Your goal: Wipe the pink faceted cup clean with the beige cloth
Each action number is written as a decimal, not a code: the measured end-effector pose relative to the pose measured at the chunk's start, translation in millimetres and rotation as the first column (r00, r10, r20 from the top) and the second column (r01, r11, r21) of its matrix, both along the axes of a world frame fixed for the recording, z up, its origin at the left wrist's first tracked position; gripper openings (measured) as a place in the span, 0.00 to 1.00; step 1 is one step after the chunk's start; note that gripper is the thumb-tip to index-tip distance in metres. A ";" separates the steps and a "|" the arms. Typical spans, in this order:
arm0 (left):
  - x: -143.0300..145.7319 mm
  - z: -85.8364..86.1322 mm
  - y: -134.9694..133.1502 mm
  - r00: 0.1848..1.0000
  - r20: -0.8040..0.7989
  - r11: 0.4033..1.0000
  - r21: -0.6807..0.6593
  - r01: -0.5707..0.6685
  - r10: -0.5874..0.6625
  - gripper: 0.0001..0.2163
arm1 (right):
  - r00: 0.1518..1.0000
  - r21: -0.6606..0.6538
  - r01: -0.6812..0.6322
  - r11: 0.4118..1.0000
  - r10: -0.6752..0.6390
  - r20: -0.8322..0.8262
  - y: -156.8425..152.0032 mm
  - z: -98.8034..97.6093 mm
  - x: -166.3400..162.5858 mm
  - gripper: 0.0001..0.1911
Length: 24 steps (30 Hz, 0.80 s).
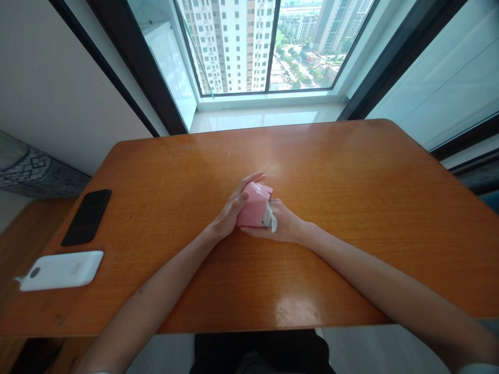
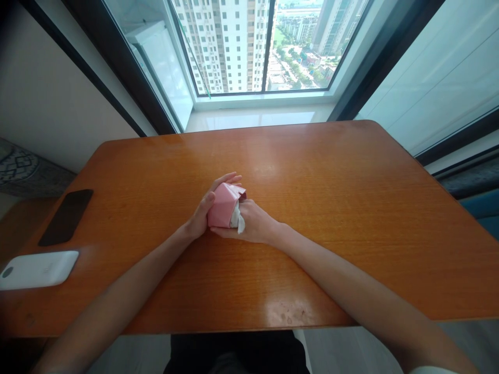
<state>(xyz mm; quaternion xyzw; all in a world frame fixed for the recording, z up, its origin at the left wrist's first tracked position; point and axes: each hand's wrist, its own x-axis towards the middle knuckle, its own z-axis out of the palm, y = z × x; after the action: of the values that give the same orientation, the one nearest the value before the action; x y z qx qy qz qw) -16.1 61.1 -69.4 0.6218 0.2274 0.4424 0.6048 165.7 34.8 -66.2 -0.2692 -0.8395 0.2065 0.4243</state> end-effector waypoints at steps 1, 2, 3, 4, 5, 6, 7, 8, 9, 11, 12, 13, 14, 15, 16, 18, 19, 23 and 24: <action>-0.4 1.1 -0.8 1.000 -0.014 1.000 0.029 -0.009 0.010 0.31 | 1.000 -0.078 -0.017 0.997 0.015 -0.027 -1.1 1.0 0.3 0.12; -1.1 2.1 -1.6 0.999 -0.028 0.998 0.056 -0.021 0.023 0.31 | 0.998 -0.178 -0.027 0.984 0.017 -0.057 -2.1 2.0 0.5 0.14; -1.8 2.9 -2.3 0.999 -0.043 0.996 0.079 -0.029 0.033 0.31 | 0.996 -0.292 -0.036 0.956 0.009 -0.092 -3.1 2.9 0.6 0.15; -2.7 3.4 -2.9 0.998 -0.059 0.995 0.099 -0.031 0.037 0.31 | 0.991 -0.408 -0.040 0.912 -0.014 -0.130 -3.8 3.9 0.9 0.17; -3.5 3.3 -3.3 0.997 -0.074 0.993 0.117 -0.027 0.036 0.32 | 0.985 -0.513 -0.042 0.858 -0.050 -0.165 -4.1 5.0 1.2 0.19; -4.2 2.8 -3.6 0.995 -0.089 0.991 0.135 -0.022 0.034 0.33 | 0.977 -0.598 -0.039 0.801 -0.094 -0.190 -4.0 6.2 1.7 0.20; -4.7 2.0 -3.7 0.994 -0.105 0.988 0.157 -0.017 0.034 0.35 | 0.969 -0.661 -0.035 0.750 -0.135 -0.205 -3.3 7.5 2.5 0.21; -5.1 0.9 -3.6 0.992 -0.122 0.984 0.180 -0.014 0.037 0.37 | 0.961 -0.698 -0.033 0.715 -0.169 -0.218 -2.1 8.8 3.5 0.20; -5.2 -0.3 -3.4 0.989 -0.141 0.979 0.203 -0.014 0.043 0.39 | 0.954 -0.719 -0.034 0.694 -0.192 -0.230 -0.5 10.1 4.7 0.20; -4.9 -2.4 -2.7 0.984 -0.170 0.969 0.247 -0.019 0.062 0.42 | 0.946 -0.735 -0.052 0.676 -0.203 -0.254 3.4 12.1 7.2 0.19; -4.5 -3.3 -2.4 0.981 -0.181 0.963 0.267 -0.019 0.069 0.44 | 0.941 -0.742 -0.071 0.666 -0.202 -0.271 5.3 12.7 8.3 0.18; -4.1 -4.0 -2.0 0.979 -0.192 0.958 0.288 -0.015 0.073 0.47 | 0.936 -0.753 -0.095 0.651 -0.199 -0.290 7.0 13.1 9.3 0.18; -3.6 -4.6 -1.7 0.976 -0.201 0.951 0.309 -0.011 0.077 0.49 | 0.930 -0.769 -0.120 0.628 -0.200 -0.308 8.3 13.3 10.0 0.18; -3.0 -5.3 -1.5 0.974 -0.212 0.944 0.330 -0.008 0.083 0.51 | 0.923 -0.785 -0.145 0.602 -0.203 -0.326 9.3 13.4 10.4 0.17; -2.5 -6.0 -1.3 0.970 -0.225 0.937 0.350 -0.004 0.088 0.53 | 0.915 -0.797 -0.170 0.579 -0.208 -0.346 10.1 13.3 10.7 0.17; -1.1 -8.1 -0.9 0.963 -0.244 0.918 0.398 -0.004 0.110 0.57 | 0.894 -0.810 -0.212 0.547 -0.227 -0.388 10.9 12.9 10.8 0.17; -0.3 -9.4 -0.6 0.961 -0.247 0.903 0.429 -0.007 0.125 0.60 | 0.883 -0.812 -0.233 0.534 -0.234 -0.408 11.2 12.5 10.8 0.17; 3.0 -15.1 1.1 0.956 -0.236 0.820 0.572 -0.008 0.173 0.68 | 0.850 -0.817 -0.324 0.478 -0.232 -0.473 12.1 10.3 11.6 0.18; 3.8 -16.2 1.6 0.955 -0.236 0.804 0.595 -0.005 0.181 0.69 | 0.847 -0.819 -0.341 0.461 -0.227 -0.481 12.4 9.6 12.1 0.19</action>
<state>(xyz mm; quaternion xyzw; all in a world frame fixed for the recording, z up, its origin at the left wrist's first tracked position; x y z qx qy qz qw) -12.3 62.7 -85.6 0.8226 0.1933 0.4273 0.3215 177.8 47.3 -56.5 -0.3515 -0.4656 0.6910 0.4269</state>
